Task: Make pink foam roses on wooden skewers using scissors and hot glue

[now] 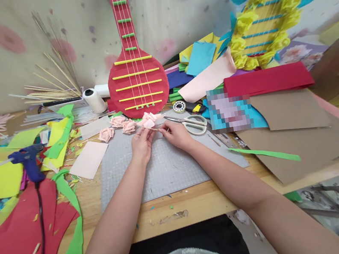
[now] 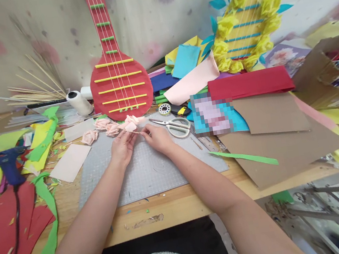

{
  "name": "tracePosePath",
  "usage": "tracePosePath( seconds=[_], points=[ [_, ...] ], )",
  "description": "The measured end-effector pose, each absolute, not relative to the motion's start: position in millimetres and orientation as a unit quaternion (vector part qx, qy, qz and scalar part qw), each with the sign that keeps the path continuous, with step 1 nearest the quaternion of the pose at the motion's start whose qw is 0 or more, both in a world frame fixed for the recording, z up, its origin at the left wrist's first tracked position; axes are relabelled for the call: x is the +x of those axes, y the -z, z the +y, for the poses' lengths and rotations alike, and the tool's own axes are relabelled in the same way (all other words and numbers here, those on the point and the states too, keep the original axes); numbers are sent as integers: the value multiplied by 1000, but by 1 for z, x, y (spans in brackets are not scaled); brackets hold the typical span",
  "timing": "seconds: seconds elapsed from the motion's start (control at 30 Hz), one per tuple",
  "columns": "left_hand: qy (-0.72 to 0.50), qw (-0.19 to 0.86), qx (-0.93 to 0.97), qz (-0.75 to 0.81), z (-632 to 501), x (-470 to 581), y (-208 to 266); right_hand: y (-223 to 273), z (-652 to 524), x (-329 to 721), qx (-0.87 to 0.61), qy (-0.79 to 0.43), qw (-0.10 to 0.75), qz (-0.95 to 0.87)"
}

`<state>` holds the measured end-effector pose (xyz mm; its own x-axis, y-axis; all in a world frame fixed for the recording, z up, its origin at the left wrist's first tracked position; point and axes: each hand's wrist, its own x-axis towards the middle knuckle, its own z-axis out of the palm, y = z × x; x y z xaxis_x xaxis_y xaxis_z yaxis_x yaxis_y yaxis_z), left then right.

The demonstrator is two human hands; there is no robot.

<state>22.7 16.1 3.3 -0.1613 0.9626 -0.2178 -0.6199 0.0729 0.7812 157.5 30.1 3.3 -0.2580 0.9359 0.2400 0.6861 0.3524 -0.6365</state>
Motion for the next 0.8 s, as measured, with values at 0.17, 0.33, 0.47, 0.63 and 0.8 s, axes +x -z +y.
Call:
tracePosePath(
  seconds=[0.17,0.33,0.47,0.63,0.8],
  points=[
    [-662,597,189,411,19,22,-1,0,30,155,-515,-227,296,-772],
    [-689,568,174,414,20,24,0,-3,28,153,-504,-242,285,-779],
    [-690,563,164,423,20,24,-3,-6,26,152,-495,-236,277,-789],
    [-698,564,145,416,21,23,-6,-4,25,153,-482,-222,300,-793],
    [-703,566,125,412,21,23,-6,-5,25,155,-493,-206,309,-787]
  ],
)
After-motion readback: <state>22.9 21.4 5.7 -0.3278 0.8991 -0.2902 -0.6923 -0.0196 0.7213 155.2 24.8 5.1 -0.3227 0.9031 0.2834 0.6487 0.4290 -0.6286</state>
